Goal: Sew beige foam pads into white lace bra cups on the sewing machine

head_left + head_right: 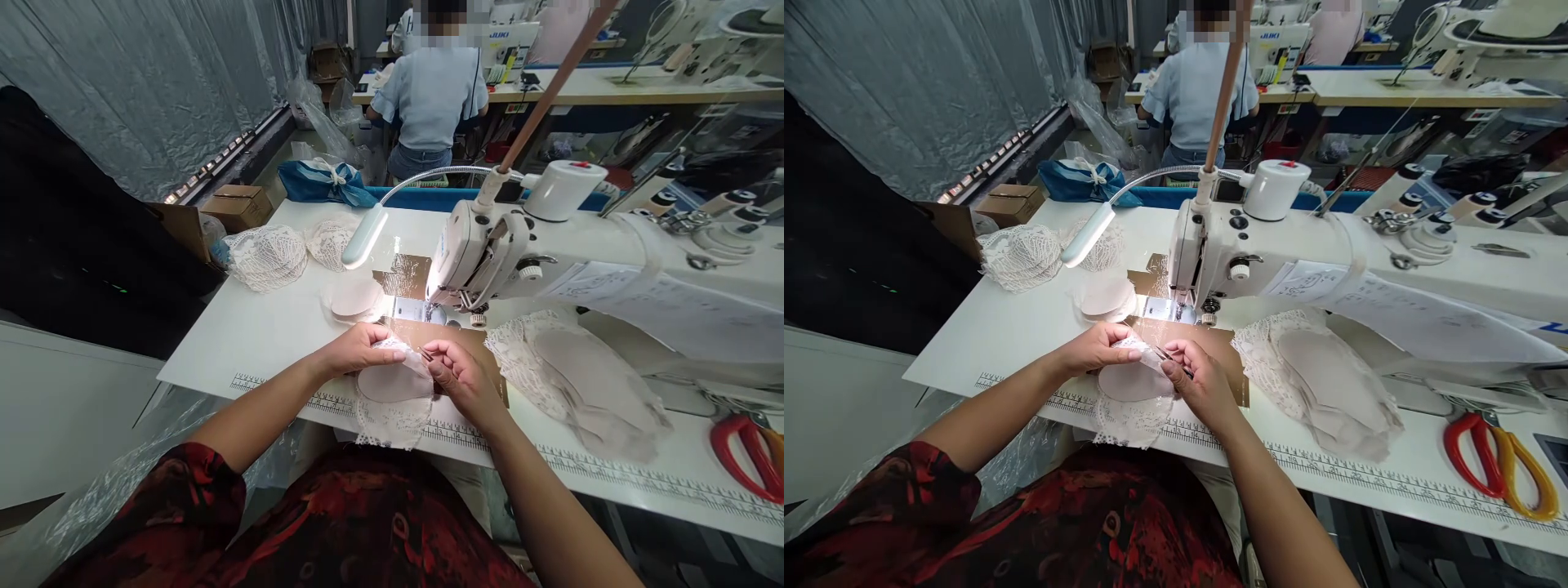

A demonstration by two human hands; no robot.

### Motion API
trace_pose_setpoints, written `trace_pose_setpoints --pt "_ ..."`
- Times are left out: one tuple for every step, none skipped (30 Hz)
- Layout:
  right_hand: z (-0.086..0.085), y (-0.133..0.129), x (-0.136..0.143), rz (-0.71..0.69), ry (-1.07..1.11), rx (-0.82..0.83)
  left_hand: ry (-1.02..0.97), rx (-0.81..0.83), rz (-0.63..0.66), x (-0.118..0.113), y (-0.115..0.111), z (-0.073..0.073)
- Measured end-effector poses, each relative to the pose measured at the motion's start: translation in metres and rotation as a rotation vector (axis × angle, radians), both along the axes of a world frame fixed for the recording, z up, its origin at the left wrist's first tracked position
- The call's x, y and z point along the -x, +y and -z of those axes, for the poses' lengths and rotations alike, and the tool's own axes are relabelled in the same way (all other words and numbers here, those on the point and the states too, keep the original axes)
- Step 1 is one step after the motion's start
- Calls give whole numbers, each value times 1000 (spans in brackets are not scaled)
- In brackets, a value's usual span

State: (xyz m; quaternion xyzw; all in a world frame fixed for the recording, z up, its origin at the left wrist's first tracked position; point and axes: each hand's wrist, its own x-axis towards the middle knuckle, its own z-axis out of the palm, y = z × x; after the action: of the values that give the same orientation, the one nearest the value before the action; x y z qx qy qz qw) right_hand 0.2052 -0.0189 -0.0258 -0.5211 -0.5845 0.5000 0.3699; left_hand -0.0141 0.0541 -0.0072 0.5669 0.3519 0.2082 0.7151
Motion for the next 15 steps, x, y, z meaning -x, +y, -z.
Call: trace_pose_setpoints --pt "-1 0 0 -10 10 5 -4 3 -9 -2 -1 0" --pt "-3 -1 1 -18 15 10 -11 3 -21 -4 -2 1" --pt "-3 -1 1 -20 22 14 -20 -1 -29 -5 -2 2" --pt "-4 -1 1 -19 35 19 -31 -8 -34 -7 -3 2" --pt "-4 -1 2 -19 54 28 -41 -18 -31 -8 -4 3" --pt "-4 -1 2 -21 75 38 -51 -32 -21 -9 -4 4" --pt "-4 0 2 -23 92 44 -58 -46 -8 -9 -4 5" --pt "-4 0 2 -25 97 44 -62 -56 2 -10 -4 7" --pt "-4 0 2 -26 89 40 -62 -62 11 -10 -4 8" --pt "-5 1 2 -27 72 29 -59 -65 16 -11 -4 9" --pt "-5 1 2 -27 47 10 -54 -66 17 -11 -4 10" --pt "-5 2 2 -27 21 -14 -50 -67 17 -11 -4 11" --pt "-6 3 2 -27 -3 -38 -45 -68 17 -12 -4 12" --pt "-6 3 2 -29 -24 -61 -41 -69 18 -12 -4 13" --pt "-6 4 2 -30 -41 -81 -36 -66 19 -12 -4 13"
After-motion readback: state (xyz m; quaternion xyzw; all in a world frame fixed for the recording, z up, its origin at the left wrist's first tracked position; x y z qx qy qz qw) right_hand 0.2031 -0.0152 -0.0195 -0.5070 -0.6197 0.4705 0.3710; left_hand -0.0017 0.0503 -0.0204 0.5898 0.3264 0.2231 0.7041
